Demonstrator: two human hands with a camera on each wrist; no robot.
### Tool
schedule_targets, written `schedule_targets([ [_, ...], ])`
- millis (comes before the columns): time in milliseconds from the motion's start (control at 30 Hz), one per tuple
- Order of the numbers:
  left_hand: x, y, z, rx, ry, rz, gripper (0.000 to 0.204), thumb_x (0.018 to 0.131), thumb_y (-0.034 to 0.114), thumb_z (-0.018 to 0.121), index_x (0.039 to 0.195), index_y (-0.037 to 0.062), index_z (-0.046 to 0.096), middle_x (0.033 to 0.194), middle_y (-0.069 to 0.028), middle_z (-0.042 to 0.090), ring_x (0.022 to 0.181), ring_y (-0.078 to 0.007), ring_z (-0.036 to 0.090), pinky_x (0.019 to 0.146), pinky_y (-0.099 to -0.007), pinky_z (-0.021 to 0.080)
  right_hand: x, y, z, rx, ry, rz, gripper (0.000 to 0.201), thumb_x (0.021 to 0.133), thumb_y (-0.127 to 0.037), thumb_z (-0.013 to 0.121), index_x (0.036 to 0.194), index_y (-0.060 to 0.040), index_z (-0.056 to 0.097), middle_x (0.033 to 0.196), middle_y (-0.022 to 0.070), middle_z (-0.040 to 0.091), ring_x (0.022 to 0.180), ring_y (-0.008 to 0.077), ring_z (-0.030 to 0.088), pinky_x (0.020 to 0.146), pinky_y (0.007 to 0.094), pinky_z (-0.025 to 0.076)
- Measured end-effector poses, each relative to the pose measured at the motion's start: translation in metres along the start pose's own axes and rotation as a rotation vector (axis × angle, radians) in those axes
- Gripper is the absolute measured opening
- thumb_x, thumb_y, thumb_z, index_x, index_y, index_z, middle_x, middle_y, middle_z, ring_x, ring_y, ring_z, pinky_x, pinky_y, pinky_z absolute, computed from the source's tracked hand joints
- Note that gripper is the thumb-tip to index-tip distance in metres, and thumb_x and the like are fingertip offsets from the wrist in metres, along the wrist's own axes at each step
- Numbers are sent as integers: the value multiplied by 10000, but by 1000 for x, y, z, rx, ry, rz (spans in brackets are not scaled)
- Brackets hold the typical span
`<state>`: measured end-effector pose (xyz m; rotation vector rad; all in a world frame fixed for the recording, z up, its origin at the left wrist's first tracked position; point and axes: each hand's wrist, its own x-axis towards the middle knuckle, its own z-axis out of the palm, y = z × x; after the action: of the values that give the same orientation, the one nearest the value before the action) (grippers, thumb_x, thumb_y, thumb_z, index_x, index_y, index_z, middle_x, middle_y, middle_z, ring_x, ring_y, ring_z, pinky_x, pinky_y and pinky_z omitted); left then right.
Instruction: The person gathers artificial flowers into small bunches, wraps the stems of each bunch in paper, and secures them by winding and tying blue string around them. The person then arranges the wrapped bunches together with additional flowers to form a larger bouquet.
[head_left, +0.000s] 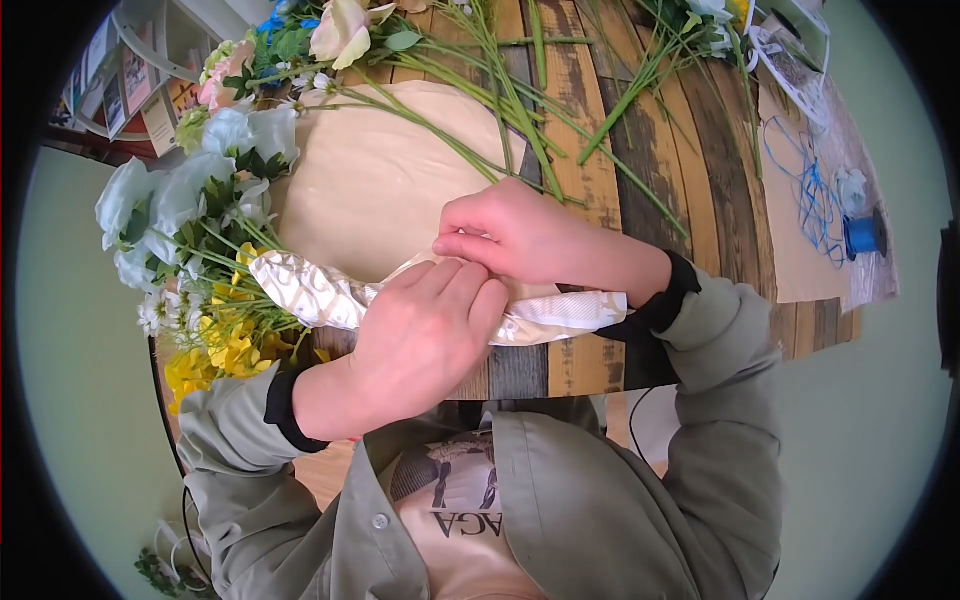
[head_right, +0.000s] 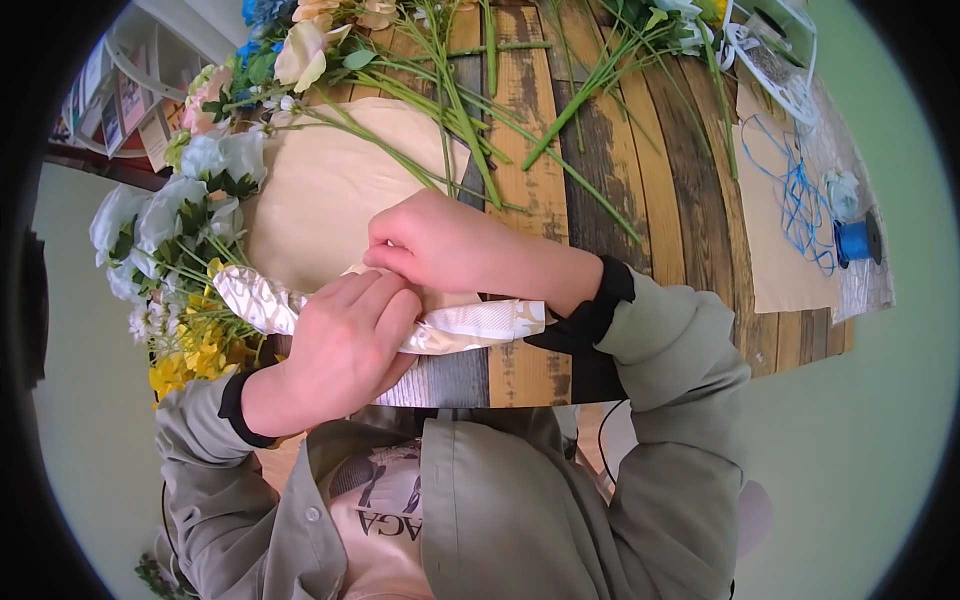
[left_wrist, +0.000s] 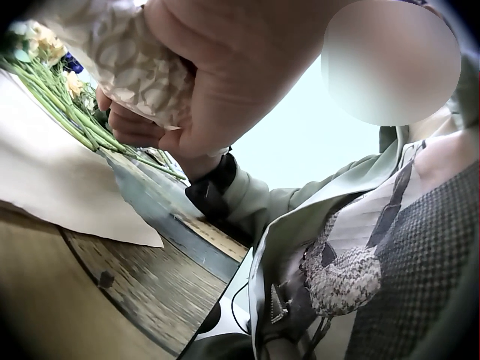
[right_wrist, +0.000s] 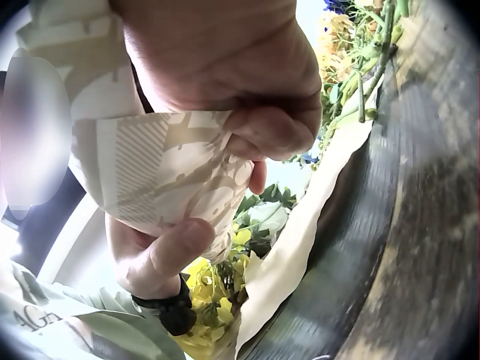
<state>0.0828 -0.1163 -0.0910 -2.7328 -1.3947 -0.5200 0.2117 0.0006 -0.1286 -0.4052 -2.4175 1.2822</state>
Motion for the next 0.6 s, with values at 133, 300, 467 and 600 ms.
schedule_targets([
  [133,-2,-2,4,-8,5,10,171,619,102,574,764,43,504,715,-70,487,676,-208,543,606,-316,459,1,2,2,27,3,0,148,851,-148,613,832,-3,637,624,143,579,530,222,534,524,311,428],
  [300,-3,-3,1,-34,-16,2,182,608,103,593,750,49,494,711,-64,480,666,-208,542,601,-316,457,4,4,2,66,2,27,146,852,-149,618,826,-6,637,587,119,552,504,189,490,502,299,406],
  [467,-3,-5,3,-85,23,0,181,629,101,611,747,56,481,708,-57,476,668,-212,544,607,-323,456,7,4,0,92,-13,121,174,834,-161,622,784,5,630,629,168,568,539,264,523,525,347,419],
  [600,-3,-9,3,-83,-6,4,183,635,104,612,750,56,479,716,-61,481,666,-213,547,611,-326,457,7,5,-2,78,-2,101,179,836,-171,622,786,1,631,629,170,563,541,270,528,525,350,418],
])
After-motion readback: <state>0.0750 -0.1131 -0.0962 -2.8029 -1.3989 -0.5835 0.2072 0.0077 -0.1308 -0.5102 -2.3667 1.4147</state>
